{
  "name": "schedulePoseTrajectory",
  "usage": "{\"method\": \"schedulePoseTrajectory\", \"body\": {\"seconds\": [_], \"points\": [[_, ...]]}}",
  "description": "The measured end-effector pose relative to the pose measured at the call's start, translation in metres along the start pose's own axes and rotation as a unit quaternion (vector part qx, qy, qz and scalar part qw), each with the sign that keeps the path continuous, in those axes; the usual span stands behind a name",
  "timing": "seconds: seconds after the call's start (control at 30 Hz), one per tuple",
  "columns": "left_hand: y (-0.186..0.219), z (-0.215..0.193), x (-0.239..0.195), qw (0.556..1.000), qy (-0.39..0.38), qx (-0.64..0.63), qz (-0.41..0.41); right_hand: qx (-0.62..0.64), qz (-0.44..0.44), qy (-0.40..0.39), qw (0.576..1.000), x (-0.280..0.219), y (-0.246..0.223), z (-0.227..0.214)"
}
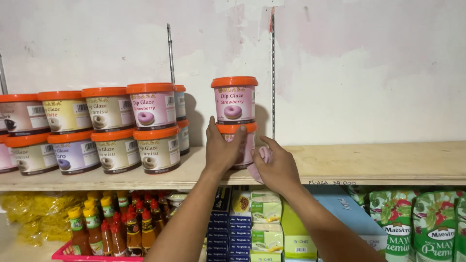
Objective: Arranging and stocking containers of dip glaze on a grocery store shelf.
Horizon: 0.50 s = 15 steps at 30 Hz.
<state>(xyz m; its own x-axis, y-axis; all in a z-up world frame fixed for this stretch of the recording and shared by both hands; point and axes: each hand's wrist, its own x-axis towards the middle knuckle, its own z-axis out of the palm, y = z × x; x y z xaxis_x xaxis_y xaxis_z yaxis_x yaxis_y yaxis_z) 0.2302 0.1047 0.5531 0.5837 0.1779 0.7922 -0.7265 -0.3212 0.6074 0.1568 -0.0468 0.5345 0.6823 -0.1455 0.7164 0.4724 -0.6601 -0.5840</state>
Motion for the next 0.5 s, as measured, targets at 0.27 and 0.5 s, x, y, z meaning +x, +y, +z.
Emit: {"method": "schedulePoseTrajectory", "body": {"seconds": [0.27,0.5], "points": [[-0.006,0.034,-0.065,0.967,0.065,0.204,0.141,0.023,-0.214,0.034,0.976,-0.037,0.031,-0.016],[0.018,0.052,-0.158,0.953,0.061,0.19,0.229,0.057,-0.179,-0.015,0.982,-0.099,0.076,-0.059]]}}
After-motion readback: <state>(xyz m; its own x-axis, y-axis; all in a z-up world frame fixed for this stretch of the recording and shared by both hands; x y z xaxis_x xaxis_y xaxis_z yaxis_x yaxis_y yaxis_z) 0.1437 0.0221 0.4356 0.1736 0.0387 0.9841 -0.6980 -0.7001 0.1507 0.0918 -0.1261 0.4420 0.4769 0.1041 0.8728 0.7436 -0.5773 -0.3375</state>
